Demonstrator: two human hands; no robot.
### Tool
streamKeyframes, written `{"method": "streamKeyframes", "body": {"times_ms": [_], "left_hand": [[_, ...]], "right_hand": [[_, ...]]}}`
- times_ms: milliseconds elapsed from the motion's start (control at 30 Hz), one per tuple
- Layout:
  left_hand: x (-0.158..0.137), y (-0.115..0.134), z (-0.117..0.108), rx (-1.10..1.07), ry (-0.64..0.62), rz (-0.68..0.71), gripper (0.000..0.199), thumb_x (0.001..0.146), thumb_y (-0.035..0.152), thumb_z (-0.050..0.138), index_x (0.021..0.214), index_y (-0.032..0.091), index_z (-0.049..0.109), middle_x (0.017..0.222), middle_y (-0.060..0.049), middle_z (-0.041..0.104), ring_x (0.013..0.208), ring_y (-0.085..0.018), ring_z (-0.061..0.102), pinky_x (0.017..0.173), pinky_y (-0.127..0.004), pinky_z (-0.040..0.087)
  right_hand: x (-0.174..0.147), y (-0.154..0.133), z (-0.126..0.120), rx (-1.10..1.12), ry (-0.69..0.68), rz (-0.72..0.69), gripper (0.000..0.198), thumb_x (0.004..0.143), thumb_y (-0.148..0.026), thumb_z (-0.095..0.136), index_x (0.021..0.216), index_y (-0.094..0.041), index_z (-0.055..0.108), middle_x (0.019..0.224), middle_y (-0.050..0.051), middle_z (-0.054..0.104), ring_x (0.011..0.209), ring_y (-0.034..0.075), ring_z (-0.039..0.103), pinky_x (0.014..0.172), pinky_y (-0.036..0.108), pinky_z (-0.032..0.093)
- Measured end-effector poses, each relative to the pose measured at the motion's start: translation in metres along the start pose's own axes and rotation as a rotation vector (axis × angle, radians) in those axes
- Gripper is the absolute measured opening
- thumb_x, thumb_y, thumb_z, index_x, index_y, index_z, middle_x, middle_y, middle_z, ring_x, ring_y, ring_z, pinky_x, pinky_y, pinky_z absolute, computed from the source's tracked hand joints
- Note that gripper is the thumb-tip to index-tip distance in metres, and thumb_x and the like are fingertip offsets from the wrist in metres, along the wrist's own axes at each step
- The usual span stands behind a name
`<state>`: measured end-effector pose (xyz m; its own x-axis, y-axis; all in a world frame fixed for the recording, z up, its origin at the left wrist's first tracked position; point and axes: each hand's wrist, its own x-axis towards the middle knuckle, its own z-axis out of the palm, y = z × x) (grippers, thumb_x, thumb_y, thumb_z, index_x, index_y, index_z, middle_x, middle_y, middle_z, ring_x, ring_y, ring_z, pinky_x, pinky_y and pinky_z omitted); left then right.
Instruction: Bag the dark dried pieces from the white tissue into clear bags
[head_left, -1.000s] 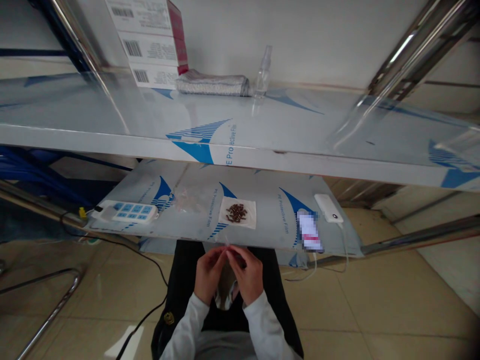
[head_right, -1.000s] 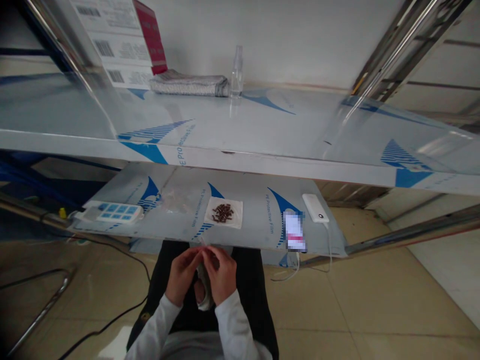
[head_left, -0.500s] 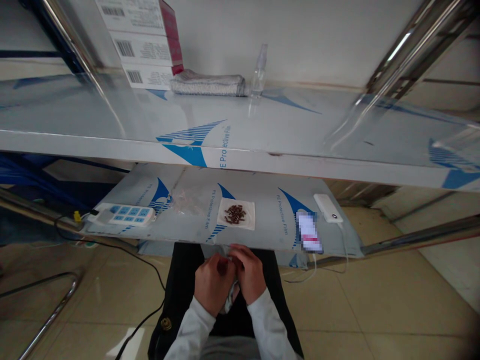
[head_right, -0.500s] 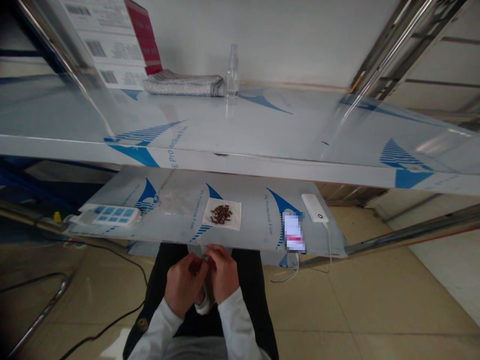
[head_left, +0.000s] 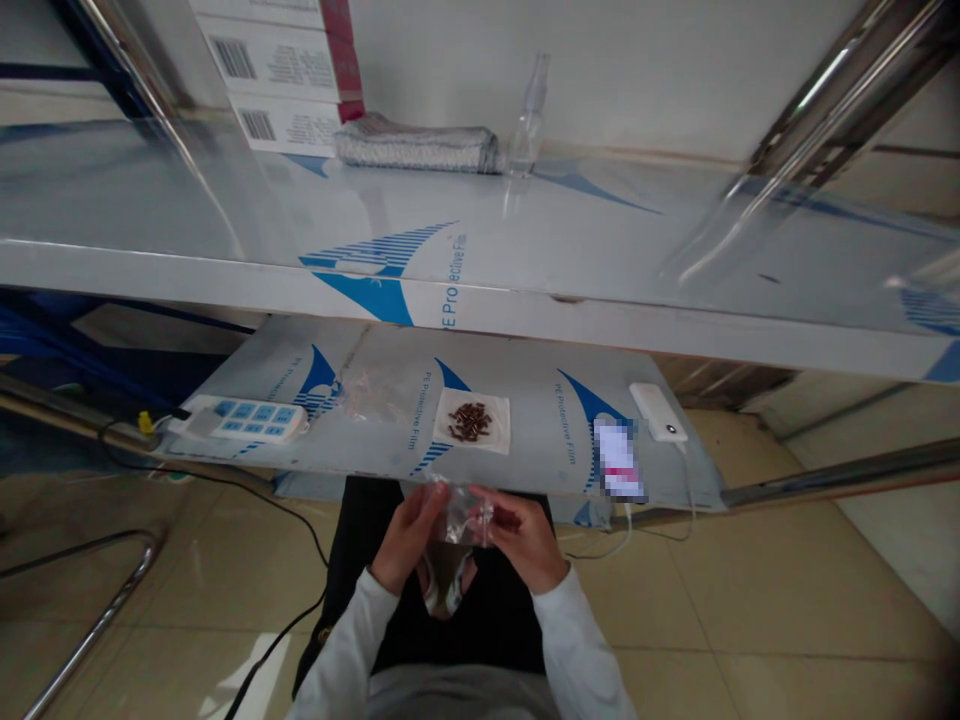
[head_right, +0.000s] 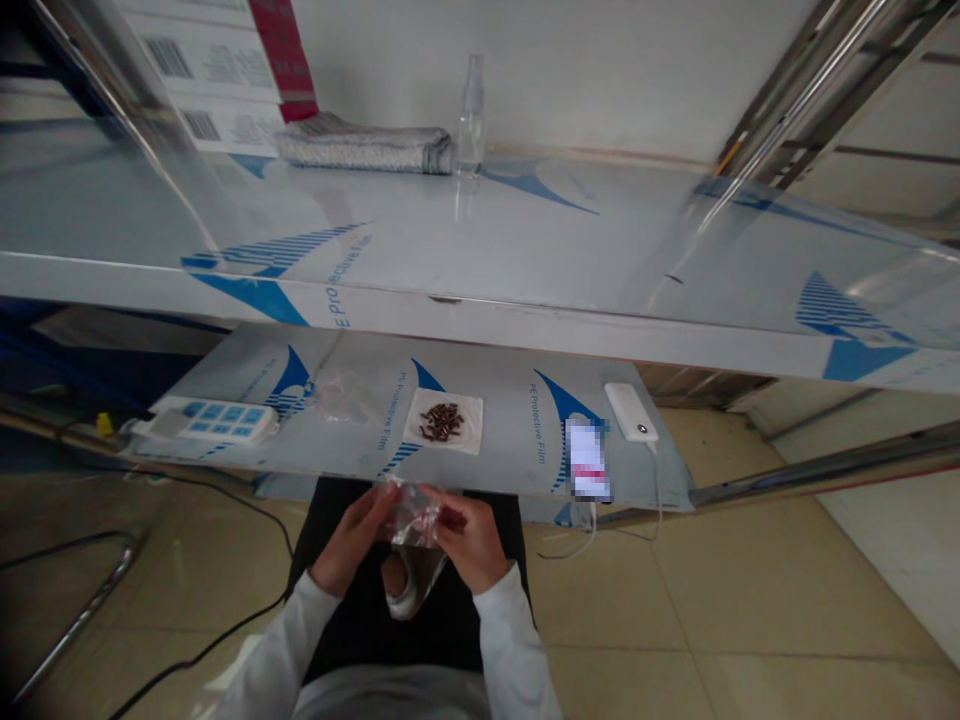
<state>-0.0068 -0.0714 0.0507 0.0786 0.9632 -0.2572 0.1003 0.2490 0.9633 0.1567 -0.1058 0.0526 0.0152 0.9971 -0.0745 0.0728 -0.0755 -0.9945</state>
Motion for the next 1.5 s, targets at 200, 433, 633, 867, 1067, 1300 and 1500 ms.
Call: {"method": "streamKeyframes", "body": {"times_ms": [200,433,633,867,1067,1300,1500], "left_hand": [[-0.001,-0.019,-0.009,0.094,-0.101,0.005,0.046,0.072,0.059,0.06,0.075,0.014,0.067,0.069,-0.006,0.069,0.063,-0.02,0.065,0.058,-0.03,0.051],[-0.008,-0.007,-0.002,0.711,-0.298,0.641,0.1,0.05,0.044,0.08,0.137,0.016,0.041,0.137,-0.019,0.049,0.128,-0.038,0.042,0.109,-0.055,0.028],[0.01,-0.006,0.015,0.605,-0.243,0.419,0.037,0.067,0.017,0.062,0.103,0.021,0.054,0.096,-0.007,0.066,0.09,-0.023,0.064,0.08,-0.035,0.051],[-0.002,-0.03,-0.002,0.616,0.041,0.353,0.037,0.066,0.038,0.068,0.091,0.021,0.047,0.068,0.003,0.055,0.064,-0.016,0.058,0.062,-0.028,0.048],[-0.017,-0.038,-0.005,0.609,0.037,0.345,0.039,0.068,0.04,0.068,0.093,0.02,0.046,0.07,0.001,0.056,0.064,-0.016,0.057,0.06,-0.029,0.047],[-0.005,-0.046,-0.01,0.609,0.093,0.344,0.034,0.071,0.039,0.064,0.094,0.019,0.048,0.07,0.002,0.054,0.064,-0.016,0.057,0.061,-0.029,0.047],[0.013,-0.046,0.002,0.602,0.09,0.36,0.031,0.071,0.036,0.064,0.092,0.02,0.049,0.073,0.001,0.057,0.067,-0.017,0.059,0.064,-0.03,0.048]], "right_hand": [[0.002,0.006,-0.016,-0.236,-0.014,-0.066,0.029,0.082,-0.038,0.06,0.095,-0.017,0.075,0.066,0.003,0.069,0.05,0.012,0.058,0.048,0.021,0.047],[0.014,-0.012,-0.001,-0.756,-0.161,-0.163,0.008,0.067,-0.012,0.067,0.066,-0.018,0.072,0.059,0.0,0.067,0.054,0.013,0.058,0.054,0.022,0.042],[0.028,-0.022,-0.001,-0.628,-0.211,-0.236,0.012,0.077,-0.019,0.063,0.069,-0.019,0.072,0.07,0.001,0.067,0.063,0.013,0.061,0.059,0.022,0.045],[0.115,0.052,-0.024,-0.655,0.275,-0.075,0.017,0.076,-0.023,0.063,0.087,-0.011,0.067,0.079,0.005,0.066,0.064,0.013,0.061,0.065,0.025,0.05],[0.166,0.093,-0.008,-0.787,0.258,-0.02,0.017,0.07,-0.01,0.068,0.086,-0.015,0.065,0.09,0.007,0.064,0.083,0.018,0.062,0.082,0.034,0.05],[0.177,0.097,-0.017,-0.874,0.192,0.083,0.021,0.09,-0.027,0.056,0.107,-0.015,0.06,0.11,0.007,0.061,0.096,0.019,0.06,0.085,0.04,0.05],[0.183,0.093,-0.017,-0.844,0.208,0.148,0.028,0.091,-0.032,0.054,0.116,-0.018,0.056,0.118,0.008,0.058,0.099,0.019,0.06,0.084,0.04,0.051]]}}
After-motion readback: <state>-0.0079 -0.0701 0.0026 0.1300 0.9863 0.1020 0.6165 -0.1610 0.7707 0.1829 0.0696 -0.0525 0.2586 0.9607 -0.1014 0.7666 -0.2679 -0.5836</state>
